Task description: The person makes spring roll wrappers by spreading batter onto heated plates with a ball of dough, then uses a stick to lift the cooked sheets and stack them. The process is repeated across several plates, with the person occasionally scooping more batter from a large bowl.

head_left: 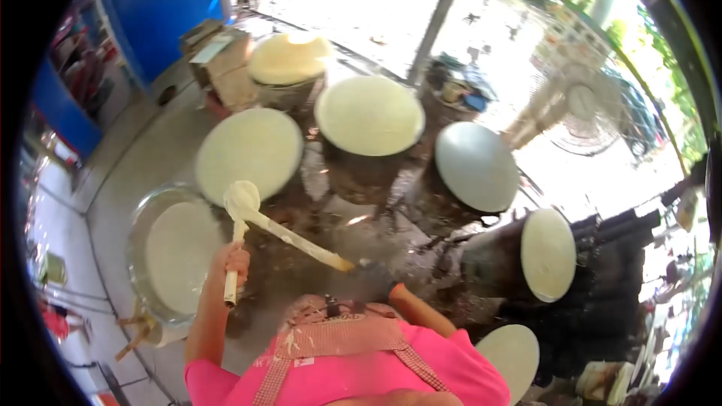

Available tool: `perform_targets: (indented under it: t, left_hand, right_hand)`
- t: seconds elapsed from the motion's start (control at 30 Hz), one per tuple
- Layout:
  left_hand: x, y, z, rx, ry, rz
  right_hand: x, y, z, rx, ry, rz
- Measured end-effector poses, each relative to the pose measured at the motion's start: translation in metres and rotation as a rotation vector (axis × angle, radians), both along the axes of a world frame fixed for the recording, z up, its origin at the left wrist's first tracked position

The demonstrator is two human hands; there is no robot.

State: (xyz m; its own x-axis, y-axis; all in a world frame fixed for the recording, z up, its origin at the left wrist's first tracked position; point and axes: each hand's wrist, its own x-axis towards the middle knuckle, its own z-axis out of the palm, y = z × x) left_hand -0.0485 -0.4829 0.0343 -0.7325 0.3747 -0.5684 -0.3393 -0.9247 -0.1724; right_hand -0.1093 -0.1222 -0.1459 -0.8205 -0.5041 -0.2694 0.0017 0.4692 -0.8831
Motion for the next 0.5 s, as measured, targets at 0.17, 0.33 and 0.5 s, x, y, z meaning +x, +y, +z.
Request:
perform_targets:
  t: [0.17,0.33,0.5]
  left_hand:
    - [-0.115,0.181,-0.040,0.502,0.060,-0.266]
    - [-0.247,0.336,-0.036,0.527,0.233,-0.732]
    - [-0.346,0.456,-0.007,-0.679,0.665,-0.970]
  right_hand:
    - [0.058,0.212,-0.032,0.068,0.247,-0.459]
    - [0.092,0.381,-0.014,1.151,0.228,-0.637]
    - [0.013,0.371,0.110,0.720,0.547,-1.055]
